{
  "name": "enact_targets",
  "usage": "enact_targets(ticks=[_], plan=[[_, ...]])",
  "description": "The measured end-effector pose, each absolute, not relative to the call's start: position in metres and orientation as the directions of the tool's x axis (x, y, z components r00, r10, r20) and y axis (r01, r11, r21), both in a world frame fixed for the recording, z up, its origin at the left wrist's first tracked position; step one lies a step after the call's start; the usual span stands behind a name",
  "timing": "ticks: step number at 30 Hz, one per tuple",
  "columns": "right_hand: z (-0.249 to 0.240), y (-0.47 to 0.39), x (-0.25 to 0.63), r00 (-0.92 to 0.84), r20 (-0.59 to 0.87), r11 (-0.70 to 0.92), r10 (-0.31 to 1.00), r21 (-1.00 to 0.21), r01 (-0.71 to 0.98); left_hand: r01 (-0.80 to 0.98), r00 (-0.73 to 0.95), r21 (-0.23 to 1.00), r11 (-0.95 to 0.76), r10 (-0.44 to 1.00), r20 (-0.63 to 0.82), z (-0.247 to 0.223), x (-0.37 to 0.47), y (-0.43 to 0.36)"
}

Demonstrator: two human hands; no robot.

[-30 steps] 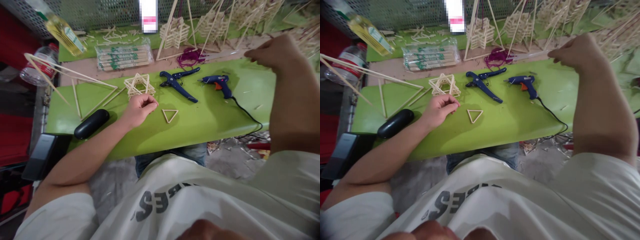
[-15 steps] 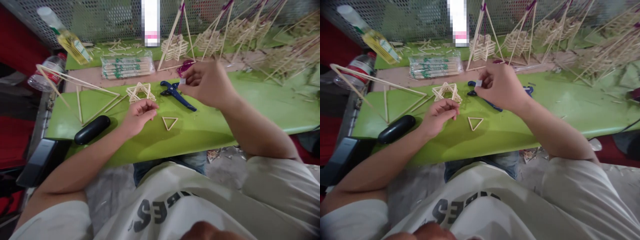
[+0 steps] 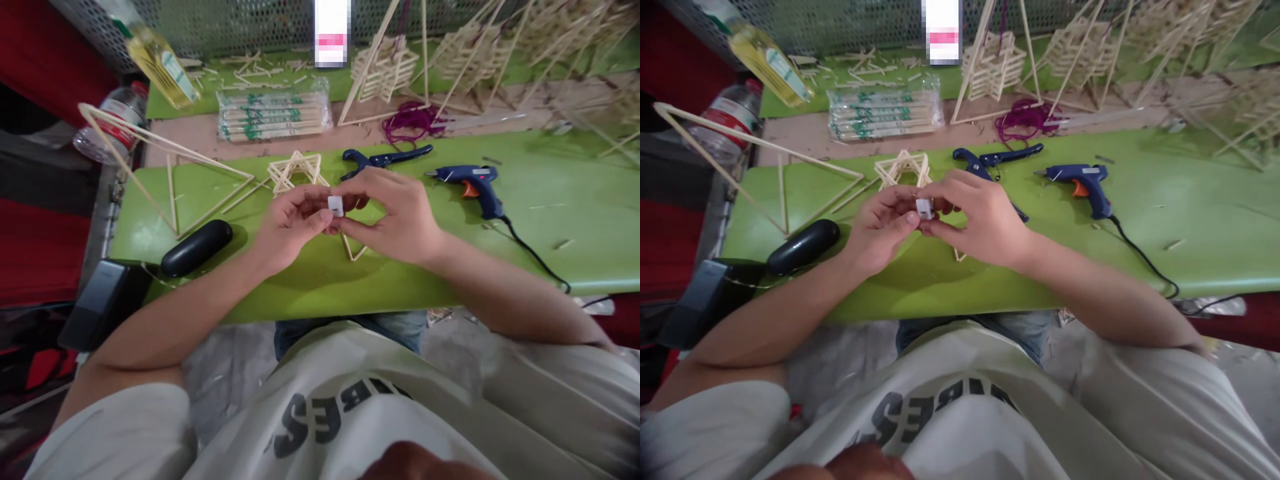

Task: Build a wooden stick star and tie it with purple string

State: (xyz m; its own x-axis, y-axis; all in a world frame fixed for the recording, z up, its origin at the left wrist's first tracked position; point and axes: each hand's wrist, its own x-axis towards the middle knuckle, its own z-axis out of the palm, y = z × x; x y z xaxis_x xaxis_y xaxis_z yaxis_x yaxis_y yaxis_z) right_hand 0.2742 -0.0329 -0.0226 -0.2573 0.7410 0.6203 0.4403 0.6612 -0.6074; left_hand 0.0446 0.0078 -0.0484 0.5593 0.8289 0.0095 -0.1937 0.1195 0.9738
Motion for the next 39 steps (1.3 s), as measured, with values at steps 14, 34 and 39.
enact_targets(ticks=[14,34,39], plan=[[-0.038,-0.038,0.278,-0.270,0.722,0.749,0.637,-0.497,0.438,-0.103,0.560,0.994,0.035,0.828,0.029,-0.047,0.035,0.005],[-0.037,-0.037,0.282,-0.339,0.726,0.769,0.598,-0.400,0.498,-0.102,0.576,0.986,0.131,0.816,-0.049,-0.038,0.036,0.006],[-0.033,-0.040,0.278,-0.299,0.723,0.771,0.623,-0.502,0.392,-0.108,0.563,0.988,-0.110,0.812,0.152,-0.046,0.034,0.007]])
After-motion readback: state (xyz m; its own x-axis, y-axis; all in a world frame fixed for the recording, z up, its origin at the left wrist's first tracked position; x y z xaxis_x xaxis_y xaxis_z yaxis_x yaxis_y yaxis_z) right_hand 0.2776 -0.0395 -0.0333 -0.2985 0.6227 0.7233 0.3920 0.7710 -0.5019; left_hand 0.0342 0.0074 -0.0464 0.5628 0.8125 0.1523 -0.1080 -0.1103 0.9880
